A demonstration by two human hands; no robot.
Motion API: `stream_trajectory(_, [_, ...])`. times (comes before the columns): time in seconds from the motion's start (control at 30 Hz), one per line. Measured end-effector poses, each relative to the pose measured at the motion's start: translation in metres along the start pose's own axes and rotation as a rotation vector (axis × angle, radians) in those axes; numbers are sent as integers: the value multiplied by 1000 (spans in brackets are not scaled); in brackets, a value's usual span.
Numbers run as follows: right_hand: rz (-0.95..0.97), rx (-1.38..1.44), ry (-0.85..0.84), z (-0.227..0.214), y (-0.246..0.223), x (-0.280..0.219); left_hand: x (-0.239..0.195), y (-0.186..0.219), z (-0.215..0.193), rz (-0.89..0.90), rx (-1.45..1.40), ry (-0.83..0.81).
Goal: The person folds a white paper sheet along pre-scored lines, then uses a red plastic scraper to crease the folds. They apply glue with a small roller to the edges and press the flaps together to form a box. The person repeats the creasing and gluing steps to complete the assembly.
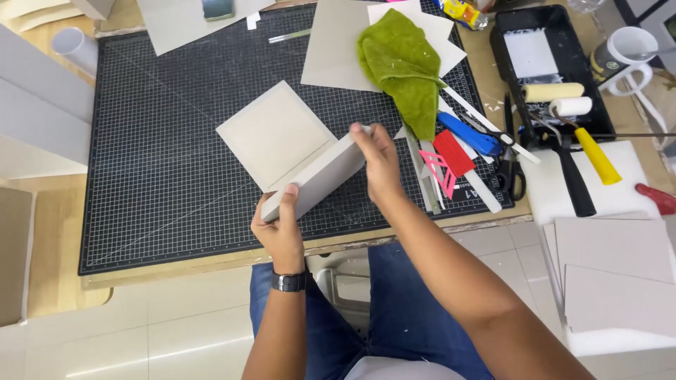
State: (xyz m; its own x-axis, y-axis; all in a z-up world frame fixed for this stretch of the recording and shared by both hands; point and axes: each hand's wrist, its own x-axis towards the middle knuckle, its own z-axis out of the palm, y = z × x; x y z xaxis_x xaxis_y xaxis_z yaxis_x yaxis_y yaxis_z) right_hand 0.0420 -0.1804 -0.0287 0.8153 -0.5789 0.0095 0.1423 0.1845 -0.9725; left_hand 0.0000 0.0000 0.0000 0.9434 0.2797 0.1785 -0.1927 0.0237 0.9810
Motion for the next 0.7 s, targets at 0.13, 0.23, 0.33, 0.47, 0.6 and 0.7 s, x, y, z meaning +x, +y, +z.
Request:
stream_trajectory(0.13, [-301,-301,59,-87,-6,17,0,0,0,-13,-22,-14])
stream_trajectory(0.23, [-488,-1114,390,-205,70,47,-7,-5,-7,-50,4,-12])
stream_trajectory(0.33, [-434,-1492,518,-248,96,53,-6,-2,-2,-47,5,-34])
stream_trajectory(0.47, [-406,-1445,427,-252,97,58,-9,-4,-4,-71,1,-30])
stream_trajectory(0.6, [-337,-1078,370,-180,7,15,-9,-7,-1,-80,-3,-32])
stream_trajectory(0.7, [-694,-666,158,-102,-62,-28,-7,-12,-1,-82,-12,-18])
